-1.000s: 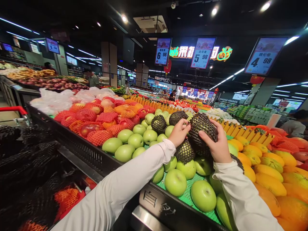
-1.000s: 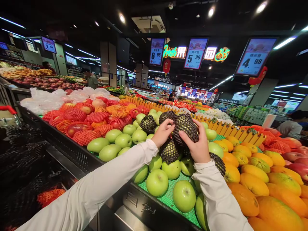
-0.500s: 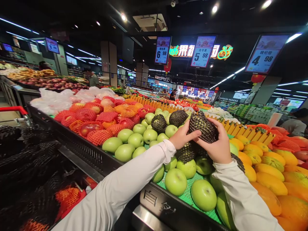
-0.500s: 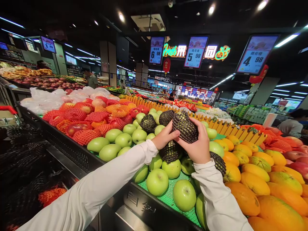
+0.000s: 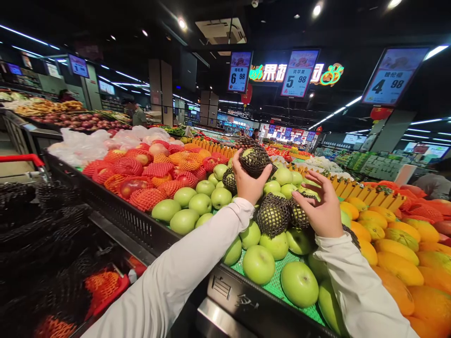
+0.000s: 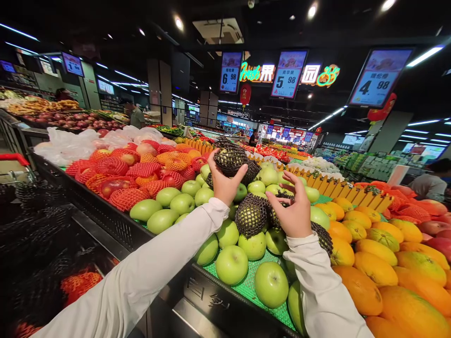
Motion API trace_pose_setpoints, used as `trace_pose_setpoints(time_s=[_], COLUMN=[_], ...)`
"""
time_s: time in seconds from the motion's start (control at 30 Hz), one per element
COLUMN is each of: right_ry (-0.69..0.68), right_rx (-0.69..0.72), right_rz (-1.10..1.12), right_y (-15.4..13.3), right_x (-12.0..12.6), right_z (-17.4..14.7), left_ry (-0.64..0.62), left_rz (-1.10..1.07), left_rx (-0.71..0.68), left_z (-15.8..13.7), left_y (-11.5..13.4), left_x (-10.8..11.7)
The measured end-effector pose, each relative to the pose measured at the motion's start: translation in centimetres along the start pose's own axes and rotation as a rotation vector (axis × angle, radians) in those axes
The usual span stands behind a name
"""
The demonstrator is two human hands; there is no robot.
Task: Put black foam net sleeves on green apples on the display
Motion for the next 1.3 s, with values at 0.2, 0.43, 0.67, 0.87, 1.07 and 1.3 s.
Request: trace_pose_setpoints(time_s=[0.2,0.43,0.67,0.87,1.07,1.3], right_ry=[-0.001,-0.012,-0.037,-0.047,-0.048,-0.073], right_rx=[-0.014,-0.025,-0.050,-0.059,-0.062,-0.042], right_rz=[-0.036,-0.028,-0.029,-0.012,0.014,0.015], right_y=[0.0,-0.1,-0.1,0.0,-0.1,-0.1], right_x=[0.2,0.1,-0.2,-0.2,-0.3,-0.5], right_z=[0.1,0.1,0.1,0.2,0.1,0.0], left_ry=[0.199,0.484,0.328,0.046,-0.268,-0.244], left_rz=[0.247,0.373,0.473,0.622,0.790,1.046], left_rx=[0.018,0.138,0.076,-0.059,-0.001,0.220], left_z=[2.7,5.5,5.9,5.9,5.4,4.8], left_y=[-2.5,-5.5,-6.5,-6.3,-7.8,-8.1], left_x=[2.1,5.7,4.6,2.6,1.2,1.8])
Point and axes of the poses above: each hand's wrist, its own z-axis towards the middle knuckle, its own x-axis out of the back of the hand, y = z × x, the point moved 6 cm from there along z, towards the middle knuckle, and after that the axes turned 5 degrees about -z, right-handed, at the moved point
